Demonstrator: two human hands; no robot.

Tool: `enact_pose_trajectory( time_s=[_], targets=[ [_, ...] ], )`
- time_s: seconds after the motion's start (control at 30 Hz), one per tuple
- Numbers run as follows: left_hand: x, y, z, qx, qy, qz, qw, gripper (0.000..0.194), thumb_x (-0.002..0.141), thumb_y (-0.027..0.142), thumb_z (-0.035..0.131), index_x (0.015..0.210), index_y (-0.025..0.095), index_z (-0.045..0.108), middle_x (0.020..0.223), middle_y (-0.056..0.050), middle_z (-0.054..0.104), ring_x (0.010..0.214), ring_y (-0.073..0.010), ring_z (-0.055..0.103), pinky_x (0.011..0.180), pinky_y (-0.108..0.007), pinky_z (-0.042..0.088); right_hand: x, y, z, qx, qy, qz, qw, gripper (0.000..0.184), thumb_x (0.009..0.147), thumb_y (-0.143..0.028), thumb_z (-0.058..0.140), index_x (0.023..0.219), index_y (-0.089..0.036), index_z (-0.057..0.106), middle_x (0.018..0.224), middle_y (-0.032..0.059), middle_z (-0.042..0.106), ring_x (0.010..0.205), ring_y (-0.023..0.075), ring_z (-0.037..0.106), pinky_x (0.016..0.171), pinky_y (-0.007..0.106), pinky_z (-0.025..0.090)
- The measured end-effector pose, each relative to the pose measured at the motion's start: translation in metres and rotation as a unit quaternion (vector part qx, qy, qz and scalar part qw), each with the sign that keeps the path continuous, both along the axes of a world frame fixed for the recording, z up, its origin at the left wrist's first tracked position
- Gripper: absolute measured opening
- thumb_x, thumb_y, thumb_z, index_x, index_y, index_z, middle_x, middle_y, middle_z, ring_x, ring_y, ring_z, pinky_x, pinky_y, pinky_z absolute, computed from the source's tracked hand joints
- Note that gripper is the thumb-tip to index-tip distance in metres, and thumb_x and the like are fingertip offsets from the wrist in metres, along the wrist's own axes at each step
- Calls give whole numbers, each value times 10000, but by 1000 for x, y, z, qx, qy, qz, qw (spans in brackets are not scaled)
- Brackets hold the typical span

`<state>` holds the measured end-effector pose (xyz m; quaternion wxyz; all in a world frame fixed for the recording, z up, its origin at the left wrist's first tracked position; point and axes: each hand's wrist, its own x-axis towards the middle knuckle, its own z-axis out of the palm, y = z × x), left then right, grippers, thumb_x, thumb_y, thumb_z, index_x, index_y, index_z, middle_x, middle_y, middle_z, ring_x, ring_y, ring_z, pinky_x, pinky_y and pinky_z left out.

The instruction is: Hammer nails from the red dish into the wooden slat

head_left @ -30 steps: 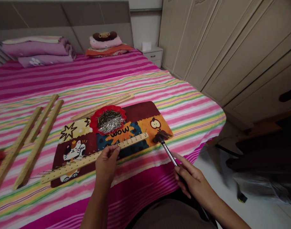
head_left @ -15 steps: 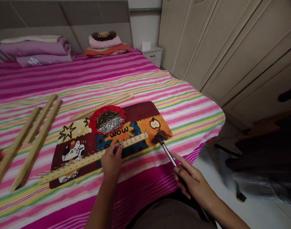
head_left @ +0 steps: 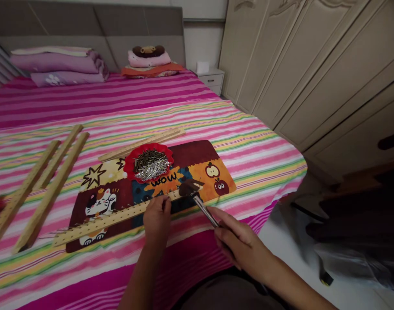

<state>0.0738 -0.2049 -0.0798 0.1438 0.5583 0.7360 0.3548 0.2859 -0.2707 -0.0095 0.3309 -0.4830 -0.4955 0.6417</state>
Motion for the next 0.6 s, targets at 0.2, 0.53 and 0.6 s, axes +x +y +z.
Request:
enact_pose_trajectory(
  time_s=[0.2,0.53,0.6],
  targets=[
    [-4,-1,-6,9,15,-13,1000,181,810,280,504,836,201,666,857,-48,670,845,-180,605,776,-272,445,-24,17,5,93,-46,49,993,463,928,-220,397,1388,-257,437,595,-66,381,493,88,331,446,208,272],
    [-3,-2,-6,18,15,-9,1000,157,809,250,500,814,204,650,834,-48,660,829,-179,599,764,-271,441,-22,10,6,39,-34,42,998,438,928,-265,423,1362,-247,471,581,-62,383,493,94,340,439,202,267],
    [-2,-2,-6,19,8,-6,1000,162,809,268,502,811,203,650,850,-54,666,838,-186,604,781,-282,449,-13,4,8,30,-24,27,999,454,933,-313,425,1382,-244,444,564,-68,364,460,88,325,408,193,244]
  ],
)
